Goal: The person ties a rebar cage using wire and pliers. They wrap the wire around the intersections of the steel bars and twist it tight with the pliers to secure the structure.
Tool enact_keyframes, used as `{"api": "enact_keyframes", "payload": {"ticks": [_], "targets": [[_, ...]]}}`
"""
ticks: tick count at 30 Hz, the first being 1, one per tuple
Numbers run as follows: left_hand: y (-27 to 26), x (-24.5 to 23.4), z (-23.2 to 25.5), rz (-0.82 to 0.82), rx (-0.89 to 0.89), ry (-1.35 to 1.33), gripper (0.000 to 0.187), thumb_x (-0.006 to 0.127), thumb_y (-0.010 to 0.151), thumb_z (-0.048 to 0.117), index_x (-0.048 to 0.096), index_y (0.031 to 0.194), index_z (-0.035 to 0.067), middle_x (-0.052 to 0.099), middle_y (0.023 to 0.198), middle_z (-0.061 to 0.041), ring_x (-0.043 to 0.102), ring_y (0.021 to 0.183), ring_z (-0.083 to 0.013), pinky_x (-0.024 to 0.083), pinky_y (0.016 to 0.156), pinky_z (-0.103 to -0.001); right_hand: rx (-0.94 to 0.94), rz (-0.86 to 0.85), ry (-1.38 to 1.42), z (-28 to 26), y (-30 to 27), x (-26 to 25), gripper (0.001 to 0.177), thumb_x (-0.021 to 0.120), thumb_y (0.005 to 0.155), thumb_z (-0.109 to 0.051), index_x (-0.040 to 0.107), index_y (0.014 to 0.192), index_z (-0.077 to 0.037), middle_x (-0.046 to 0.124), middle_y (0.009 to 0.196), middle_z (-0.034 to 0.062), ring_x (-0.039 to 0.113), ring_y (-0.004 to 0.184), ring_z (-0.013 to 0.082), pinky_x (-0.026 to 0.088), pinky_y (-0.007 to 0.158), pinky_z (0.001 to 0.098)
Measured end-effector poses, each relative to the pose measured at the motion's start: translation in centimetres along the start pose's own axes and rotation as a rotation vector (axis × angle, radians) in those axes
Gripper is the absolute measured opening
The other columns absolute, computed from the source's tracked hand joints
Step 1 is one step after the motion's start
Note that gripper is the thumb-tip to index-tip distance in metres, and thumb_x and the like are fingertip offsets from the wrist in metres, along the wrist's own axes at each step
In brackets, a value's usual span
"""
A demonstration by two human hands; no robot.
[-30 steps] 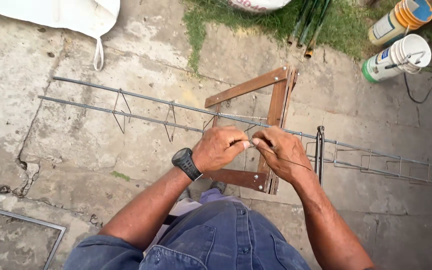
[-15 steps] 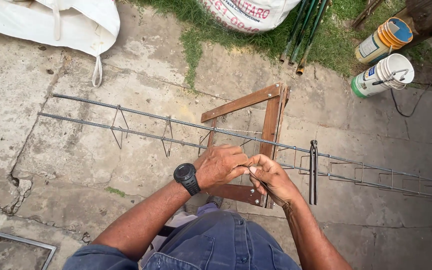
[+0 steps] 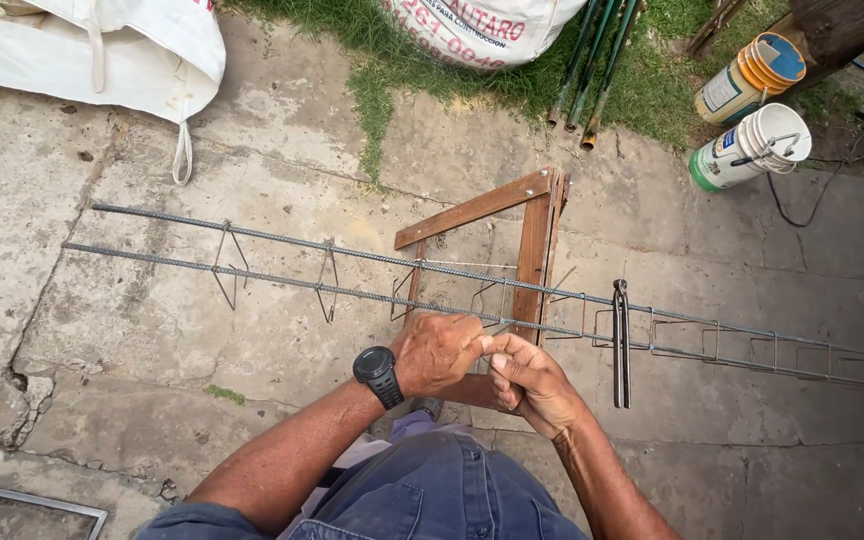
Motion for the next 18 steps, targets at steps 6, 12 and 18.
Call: {"api": "enact_keyframes", "payload": {"ticks": [6, 12, 18], "targets": [[0.5, -0.5, -2.8, 0.101, -0.203, -0.138, 0.035, 0.054, 0.096, 0.032, 0.052, 0.07, 0.009, 0.053, 0.058, -0.021, 0.064, 0.067, -0.0454, 0.048, 0.051, -0.046, -0.209, 0.023, -0.358, -2.1, 0.8, 0.8, 0.024, 0.065, 0.095, -0.01, 0.057, 0.114, 0.002, 0.06, 0.062, 0.0083, 0.057, 0.051, 0.01, 0.044, 0.044, 0.0189], [0.9, -1.0, -3.6, 0.17, -0.234, -0.333, 0.03, 0.058, 0.093, 0.027, 0.058, 0.07, 0.009, 0.054, 0.052, -0.018, 0.067, 0.063, -0.036, 0.049, 0.055, -0.041, -0.277, 0.0, -0.468, -4.0, 0.8, 1.9, 0.025, 0.063, 0.098, -0.006, 0.055, 0.119, 0.004, 0.064, 0.076, 0.0121, 0.063, 0.069, 0.0129, 0.057, 0.062, 0.0253], [0.9, 0.1, -5.1, 0.129, -0.334, -0.447, 0.027, 0.06, 0.088, 0.029, 0.06, 0.067, 0.011, 0.058, 0.047, -0.008, 0.061, 0.055, -0.0266, 0.05, 0.058, -0.036, -0.39, 0.038, -0.75, -6.1, -0.2, 3.8, 0.018, 0.061, 0.099, -0.002, 0.06, 0.115, 0.004, 0.065, 0.072, 0.0103, 0.057, 0.066, 0.0112, 0.051, 0.063, 0.0269]]}}
Point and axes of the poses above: each hand's wrist, its own y-axis towards the middle knuckle, its own x-axis out of the palm, z = x × y, the point moved 9 cm from there along y, towards the middle knuckle
